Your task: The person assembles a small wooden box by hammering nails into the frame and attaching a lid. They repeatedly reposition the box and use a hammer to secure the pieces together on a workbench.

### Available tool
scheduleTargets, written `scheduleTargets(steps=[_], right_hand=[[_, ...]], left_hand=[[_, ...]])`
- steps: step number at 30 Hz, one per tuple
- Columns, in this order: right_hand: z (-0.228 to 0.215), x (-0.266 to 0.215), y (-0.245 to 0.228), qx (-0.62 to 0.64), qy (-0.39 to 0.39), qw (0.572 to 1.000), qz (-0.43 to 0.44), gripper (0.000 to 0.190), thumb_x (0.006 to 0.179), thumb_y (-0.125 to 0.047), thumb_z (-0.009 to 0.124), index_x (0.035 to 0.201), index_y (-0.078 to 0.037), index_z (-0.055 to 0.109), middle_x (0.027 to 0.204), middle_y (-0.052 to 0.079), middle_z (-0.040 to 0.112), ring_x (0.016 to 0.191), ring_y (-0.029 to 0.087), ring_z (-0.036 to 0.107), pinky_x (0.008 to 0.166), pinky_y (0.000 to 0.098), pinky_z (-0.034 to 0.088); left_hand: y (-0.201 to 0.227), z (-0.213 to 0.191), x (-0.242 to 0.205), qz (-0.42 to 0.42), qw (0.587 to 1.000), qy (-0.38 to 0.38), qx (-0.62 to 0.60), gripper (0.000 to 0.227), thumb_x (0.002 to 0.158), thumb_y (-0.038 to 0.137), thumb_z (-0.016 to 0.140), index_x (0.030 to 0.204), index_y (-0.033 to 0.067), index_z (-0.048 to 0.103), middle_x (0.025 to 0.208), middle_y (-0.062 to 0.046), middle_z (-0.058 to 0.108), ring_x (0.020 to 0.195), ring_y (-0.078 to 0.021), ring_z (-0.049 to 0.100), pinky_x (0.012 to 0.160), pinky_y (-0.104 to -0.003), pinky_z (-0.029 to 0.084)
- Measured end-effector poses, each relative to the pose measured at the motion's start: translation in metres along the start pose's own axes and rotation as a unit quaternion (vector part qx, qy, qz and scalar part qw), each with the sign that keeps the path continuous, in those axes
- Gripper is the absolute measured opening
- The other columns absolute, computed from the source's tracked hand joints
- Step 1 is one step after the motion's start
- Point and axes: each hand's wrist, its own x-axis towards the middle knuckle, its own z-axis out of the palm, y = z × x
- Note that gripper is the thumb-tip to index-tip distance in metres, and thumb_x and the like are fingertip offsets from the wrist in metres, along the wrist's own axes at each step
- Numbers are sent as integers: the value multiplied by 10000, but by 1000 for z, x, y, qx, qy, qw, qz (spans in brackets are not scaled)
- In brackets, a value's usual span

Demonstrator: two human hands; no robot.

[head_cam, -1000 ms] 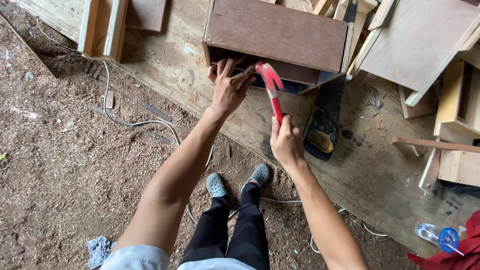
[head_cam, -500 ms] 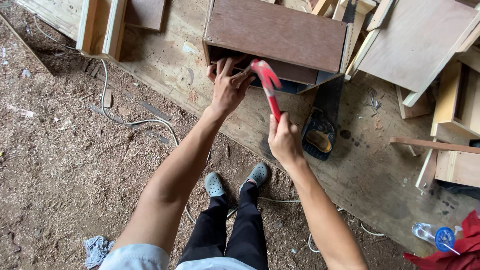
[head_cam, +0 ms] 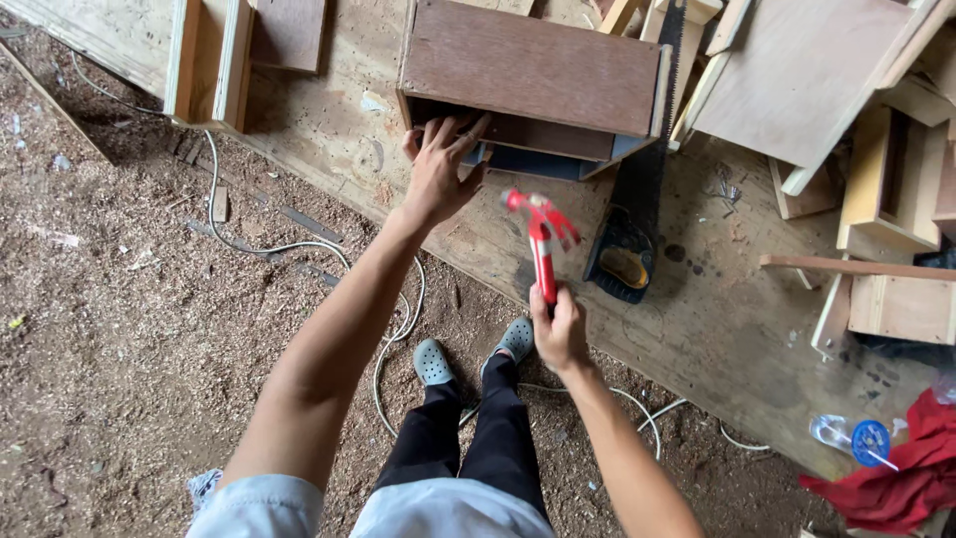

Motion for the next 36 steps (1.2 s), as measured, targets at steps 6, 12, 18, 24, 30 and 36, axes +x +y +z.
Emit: scheduleTargets(steps=[6,12,18,24,30,36], right_hand=[[-6,-63,-20,-42,72,996,18,214,982,-225,713,927,-37,628,632,28,589,504,136,557,474,308,441],[-28,-73,-35,-46,114,991,59,213,954,-194,760,883,-54,617,649,45,593,542,156,568,512,317,450],[-43,-50,-29,-64,147,983,87,232,939,-175,784,873,-47,601,631,55,579,526,155,542,529,312,448],[-66,-11,-15,-2,143,986,83,209,958,-162,763,908,-42,600,678,40,605,572,130,553,562,292,477],[-69,40,0,20,112,992,48,197,971,-159,737,930,-26,597,713,39,587,620,134,544,590,315,474],[-53,73,4,-4,57,998,2,219,1008,-196,715,925,-22,612,682,57,563,603,154,518,570,342,436]], left_hand=[[6,-23,-6,87,996,-19,-6,801,855,299,771,1556,112,433,1549,-141,485,1417,-315,445,1135,-627,196],[14,-78,64,194,976,-62,76,939,844,451,872,1619,215,398,1535,-136,443,1467,-366,418,1246,-587,322],[3,-92,150,247,935,-105,232,1640,237,695,968,1586,101,250,1441,-288,423,1359,-481,392,1111,-760,246],[25,-115,158,119,942,-256,181,1340,504,657,897,1599,159,306,1281,-201,523,1201,-376,490,1021,-537,407],[25,-116,126,-62,971,-166,162,1265,529,739,883,1470,57,384,1217,-215,502,1145,-360,484,947,-548,410],[5,-128,87,-316,938,-97,101,1338,607,841,793,1479,-43,294,1275,-257,486,1142,-372,508,912,-548,469]])
